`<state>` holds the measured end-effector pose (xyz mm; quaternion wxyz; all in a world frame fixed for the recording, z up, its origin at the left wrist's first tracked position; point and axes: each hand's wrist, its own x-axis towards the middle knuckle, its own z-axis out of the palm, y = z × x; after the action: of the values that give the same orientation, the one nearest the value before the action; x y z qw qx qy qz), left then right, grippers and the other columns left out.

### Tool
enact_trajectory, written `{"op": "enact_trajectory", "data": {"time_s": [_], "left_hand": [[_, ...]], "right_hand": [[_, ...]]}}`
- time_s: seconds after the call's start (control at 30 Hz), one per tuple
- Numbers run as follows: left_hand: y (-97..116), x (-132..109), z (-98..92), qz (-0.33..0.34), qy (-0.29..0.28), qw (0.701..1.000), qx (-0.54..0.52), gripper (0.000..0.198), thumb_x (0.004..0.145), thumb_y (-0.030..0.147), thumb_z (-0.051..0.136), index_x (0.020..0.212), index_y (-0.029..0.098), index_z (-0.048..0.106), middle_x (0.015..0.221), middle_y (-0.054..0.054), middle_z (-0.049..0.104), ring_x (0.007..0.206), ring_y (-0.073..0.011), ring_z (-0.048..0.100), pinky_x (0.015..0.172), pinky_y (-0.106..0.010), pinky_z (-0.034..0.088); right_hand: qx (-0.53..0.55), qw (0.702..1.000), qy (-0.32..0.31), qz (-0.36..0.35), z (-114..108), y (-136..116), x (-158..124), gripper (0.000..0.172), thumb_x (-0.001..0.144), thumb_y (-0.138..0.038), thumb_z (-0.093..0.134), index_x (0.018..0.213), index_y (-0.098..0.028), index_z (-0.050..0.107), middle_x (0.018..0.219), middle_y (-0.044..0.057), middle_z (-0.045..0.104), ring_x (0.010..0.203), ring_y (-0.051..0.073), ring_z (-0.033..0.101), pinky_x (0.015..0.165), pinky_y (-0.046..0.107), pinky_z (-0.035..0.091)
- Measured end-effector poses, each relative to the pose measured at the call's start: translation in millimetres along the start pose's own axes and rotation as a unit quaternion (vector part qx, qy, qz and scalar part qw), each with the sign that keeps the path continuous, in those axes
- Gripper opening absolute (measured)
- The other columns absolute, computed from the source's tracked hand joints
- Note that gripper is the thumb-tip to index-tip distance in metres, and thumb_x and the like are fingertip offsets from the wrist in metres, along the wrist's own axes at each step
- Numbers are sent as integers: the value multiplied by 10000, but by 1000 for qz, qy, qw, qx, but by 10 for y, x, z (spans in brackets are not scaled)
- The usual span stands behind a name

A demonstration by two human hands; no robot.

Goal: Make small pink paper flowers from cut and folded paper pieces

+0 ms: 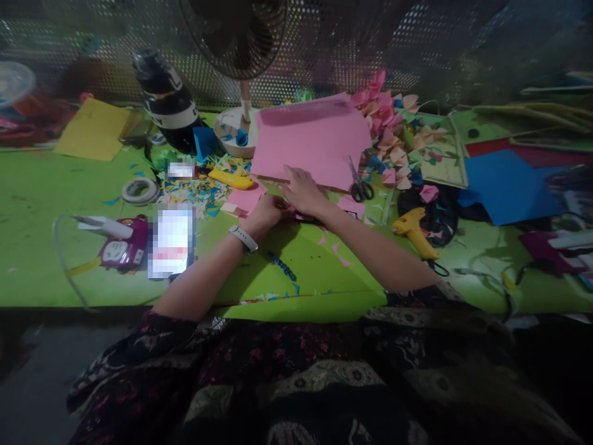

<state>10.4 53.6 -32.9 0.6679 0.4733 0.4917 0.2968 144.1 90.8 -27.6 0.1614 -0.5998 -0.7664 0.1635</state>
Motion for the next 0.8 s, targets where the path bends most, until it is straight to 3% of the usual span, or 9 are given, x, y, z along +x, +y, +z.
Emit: {"op": "enact_trajectory", "data": {"time_s": [0.43, 0.8], "left_hand": [[-51, 42, -12, 15, 0, 1000, -4, 175, 735, 108, 816, 724, 116, 641, 686, -85, 699, 613, -163, 664, 743, -374, 560], [-55, 33, -4, 20, 14, 1000, 10, 257, 708, 164, 855, 671, 136, 602, 636, -55, 672, 602, -158, 654, 721, -359, 562]], "right_hand": [[1, 1000, 17, -8, 29, 37, 27, 624, 947, -374, 442, 1525, -150, 374, 1504, 182, 473, 1401, 370, 397, 1145, 598, 334], [-7, 1000, 7, -22, 10, 40, 27, 634, 933, -343, 451, 1509, -84, 399, 1505, 226, 466, 1399, 391, 393, 1143, 597, 328]]}}
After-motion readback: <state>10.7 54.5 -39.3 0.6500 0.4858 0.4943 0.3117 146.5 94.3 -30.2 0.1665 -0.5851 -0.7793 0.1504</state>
